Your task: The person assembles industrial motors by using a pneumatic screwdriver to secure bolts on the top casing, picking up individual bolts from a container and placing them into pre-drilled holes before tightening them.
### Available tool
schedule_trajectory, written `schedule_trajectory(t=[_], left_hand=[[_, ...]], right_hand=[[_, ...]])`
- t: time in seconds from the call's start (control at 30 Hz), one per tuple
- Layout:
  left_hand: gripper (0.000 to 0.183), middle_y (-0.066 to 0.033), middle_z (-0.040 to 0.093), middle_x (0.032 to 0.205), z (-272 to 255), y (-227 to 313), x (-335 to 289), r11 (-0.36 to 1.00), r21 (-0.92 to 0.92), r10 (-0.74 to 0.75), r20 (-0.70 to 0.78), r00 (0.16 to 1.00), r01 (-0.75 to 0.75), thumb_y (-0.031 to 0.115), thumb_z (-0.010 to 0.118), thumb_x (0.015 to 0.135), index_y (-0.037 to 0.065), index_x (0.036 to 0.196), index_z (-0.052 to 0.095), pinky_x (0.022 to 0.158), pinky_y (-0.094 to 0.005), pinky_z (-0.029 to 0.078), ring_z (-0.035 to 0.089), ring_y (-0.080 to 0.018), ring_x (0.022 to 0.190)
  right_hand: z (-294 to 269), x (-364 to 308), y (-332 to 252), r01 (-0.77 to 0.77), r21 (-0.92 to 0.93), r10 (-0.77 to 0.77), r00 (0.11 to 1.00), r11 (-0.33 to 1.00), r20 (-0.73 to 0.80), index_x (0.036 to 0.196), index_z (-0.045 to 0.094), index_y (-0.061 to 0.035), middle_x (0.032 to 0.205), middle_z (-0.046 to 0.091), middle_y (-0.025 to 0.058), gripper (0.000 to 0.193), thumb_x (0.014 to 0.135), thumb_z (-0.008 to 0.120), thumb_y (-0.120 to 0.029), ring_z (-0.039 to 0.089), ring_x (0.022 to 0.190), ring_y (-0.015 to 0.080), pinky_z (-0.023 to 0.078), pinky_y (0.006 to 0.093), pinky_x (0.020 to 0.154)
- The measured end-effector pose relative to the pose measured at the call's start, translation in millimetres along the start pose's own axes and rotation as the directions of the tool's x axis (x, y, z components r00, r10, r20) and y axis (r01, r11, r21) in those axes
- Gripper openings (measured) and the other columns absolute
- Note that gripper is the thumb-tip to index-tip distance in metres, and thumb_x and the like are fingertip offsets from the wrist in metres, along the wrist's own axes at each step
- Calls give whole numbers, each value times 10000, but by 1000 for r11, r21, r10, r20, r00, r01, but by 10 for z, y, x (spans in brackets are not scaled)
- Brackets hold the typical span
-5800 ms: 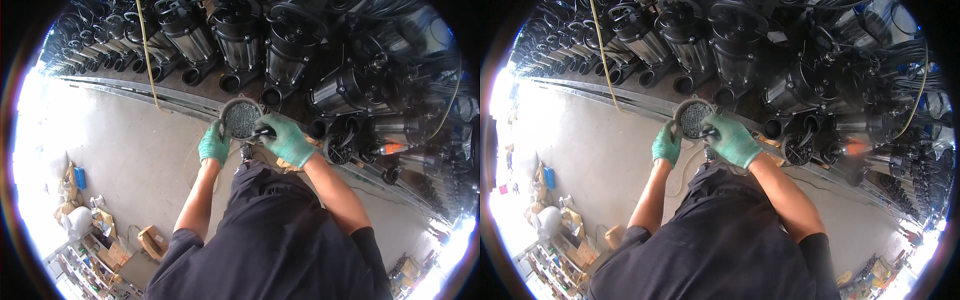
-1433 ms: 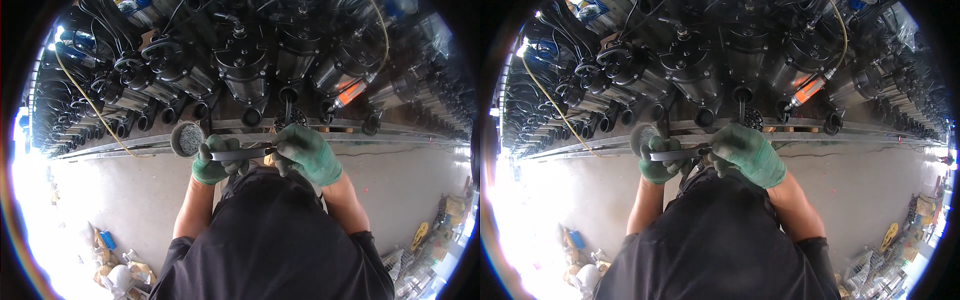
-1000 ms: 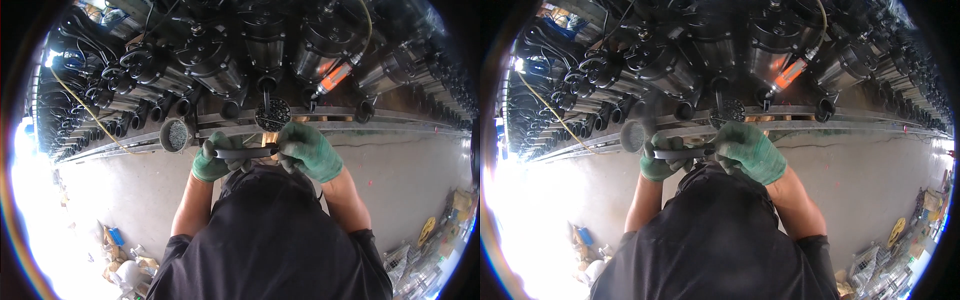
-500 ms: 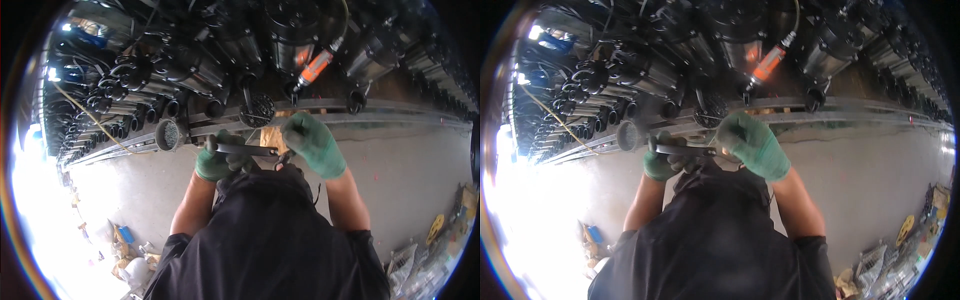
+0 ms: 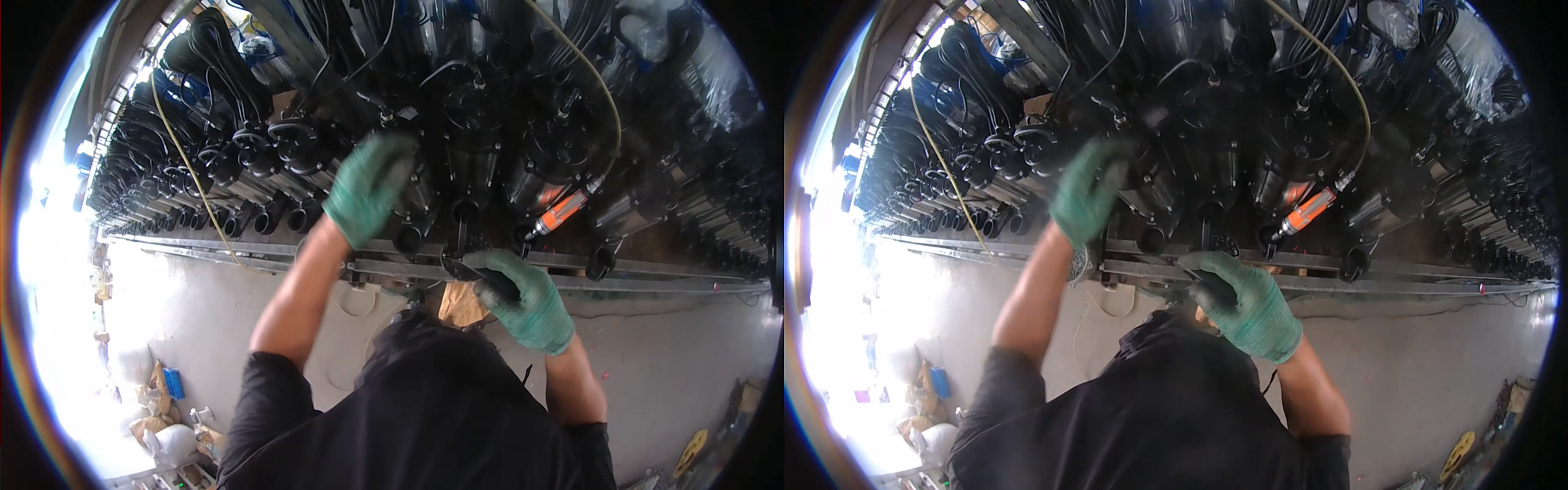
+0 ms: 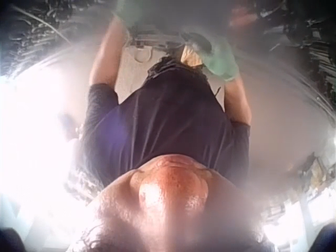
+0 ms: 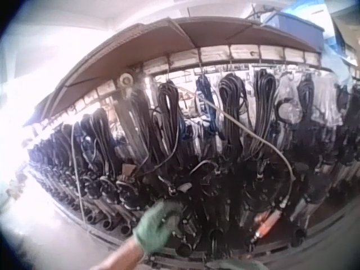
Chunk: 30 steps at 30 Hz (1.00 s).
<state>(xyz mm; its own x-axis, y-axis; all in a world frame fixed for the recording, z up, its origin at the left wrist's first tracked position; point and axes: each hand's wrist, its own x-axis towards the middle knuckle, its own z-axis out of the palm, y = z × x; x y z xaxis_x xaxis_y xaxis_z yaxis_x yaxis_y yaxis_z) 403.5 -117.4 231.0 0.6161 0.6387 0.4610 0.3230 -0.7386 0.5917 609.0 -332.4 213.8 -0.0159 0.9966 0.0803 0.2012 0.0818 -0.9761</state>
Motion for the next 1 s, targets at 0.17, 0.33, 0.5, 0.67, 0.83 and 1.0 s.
schedule_trajectory(t=[0.17, 0.33, 0.5, 0.67, 0.83, 1.0], left_hand=[[451, -145, 599, 1395, -739, -769, 1118, 704, 560, 162, 471, 867, -436, 409, 541, 1050, 157, 1421, 579, 1189, -497, 366, 521, -363, 1338], [439, -172, 642, 1291, -921, -919, 1482, 823, 489, -240, 759, 605, -288, 442, 496, 1070, 140, 1365, 614, 1125, -460, 436, 577, -376, 1243], [429, -162, 652, 1212, -975, -1344, 1457, 961, 211, -63, 796, 602, -179, 410, 499, 1071, 51, 1269, 625, 1018, -426, 482, 611, -341, 1159], [396, -132, 710, 1126, -1036, -1425, 1561, 997, 43, -3, 868, 497, -69, 389, 508, 1064, 37, 1194, 633, 972, -396, 491, 654, -304, 1071], [360, -103, 742, 1035, -939, -1231, 1558, 936, 185, 40, 791, 611, -301, 395, 576, 1029, 94, 1208, 657, 901, -409, 526, 692, -316, 973], [400, -111, 750, 1080, -1032, -882, 1558, 725, 419, -41, 818, 574, -546, 380, 582, 1024, 147, 1348, 602, 916, -446, 516, 695, -358, 1010]], right_hand=[[235, 229, -247, -10, 5, 10, 999, 1000, -45, 1328, 626, -40, 1029, 732, 103, 395, 936, 655, -11, 691, 873, 153, 565, 305, 810], [412, 467, -263, -26, 39, 30, 994, 999, -109, 1327, 625, -21, 1067, 704, 40, 393, 937, 624, 27, 630, 884, 97, 548, 275, 834], [610, 666, -178, 3, 83, 14, 978, 997, -209, 1315, 629, -33, 1069, 723, 49, 360, 956, 653, -22, 618, 861, 90, 544, 269, 802], [682, 988, -357, -24, 134, 65, 947, 991, -313, 1285, 661, -33, 1099, 730, 29, 315, 975, 605, -6, 577, 854, 61, 505, 216, 781], [806, 1788, -392, 43, 162, 51, 844, 986, -533, 1262, 667, -20, 1028, 735, 59, 283, 984, 628, -52, 608, 844, 93, 514, 252, 781], [932, 2785, 37, 136, -99, -165, 663, 986, -730, 1244, 669, -40, 1017, 750, 197, 280, 973, 630, -99, 740, 938, 287, 559, 368, 865]])
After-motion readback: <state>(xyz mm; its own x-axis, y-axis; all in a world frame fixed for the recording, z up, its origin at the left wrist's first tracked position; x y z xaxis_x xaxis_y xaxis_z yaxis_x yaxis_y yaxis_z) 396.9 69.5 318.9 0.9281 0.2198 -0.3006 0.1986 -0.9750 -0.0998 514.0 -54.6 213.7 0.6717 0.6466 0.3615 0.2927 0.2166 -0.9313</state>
